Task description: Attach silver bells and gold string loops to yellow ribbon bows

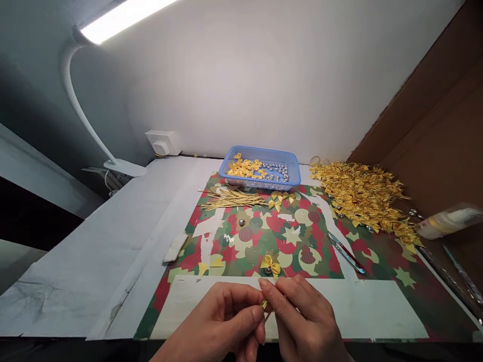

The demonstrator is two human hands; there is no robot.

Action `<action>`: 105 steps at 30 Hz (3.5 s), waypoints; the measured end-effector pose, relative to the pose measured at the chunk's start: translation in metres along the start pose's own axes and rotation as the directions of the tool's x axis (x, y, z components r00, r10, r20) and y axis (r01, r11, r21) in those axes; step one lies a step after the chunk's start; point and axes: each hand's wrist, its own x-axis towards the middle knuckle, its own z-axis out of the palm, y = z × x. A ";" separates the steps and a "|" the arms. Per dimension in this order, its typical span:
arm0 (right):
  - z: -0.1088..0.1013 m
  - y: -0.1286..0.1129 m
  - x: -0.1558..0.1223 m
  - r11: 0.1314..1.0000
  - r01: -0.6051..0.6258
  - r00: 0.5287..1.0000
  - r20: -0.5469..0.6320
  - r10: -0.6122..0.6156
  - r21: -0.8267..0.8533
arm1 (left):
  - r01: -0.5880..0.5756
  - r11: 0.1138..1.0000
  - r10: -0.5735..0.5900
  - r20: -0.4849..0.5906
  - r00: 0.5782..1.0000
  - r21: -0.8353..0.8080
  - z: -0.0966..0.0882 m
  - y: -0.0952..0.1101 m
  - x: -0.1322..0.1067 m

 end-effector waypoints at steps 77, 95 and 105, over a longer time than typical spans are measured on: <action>-0.030 -0.002 0.006 0.638 -0.675 0.724 0.503 0.472 0.371 | -0.045 0.915 0.053 -0.009 0.999 0.401 -0.001 -0.006 -0.003; -0.031 -0.006 0.008 0.701 -0.660 0.717 0.507 0.479 0.271 | -0.071 0.863 0.069 0.022 0.997 0.501 -0.003 -0.009 -0.003; -0.030 -0.005 0.008 0.696 -0.662 0.716 0.508 0.479 0.278 | -0.074 0.824 0.078 0.017 0.997 0.562 0.001 -0.006 -0.003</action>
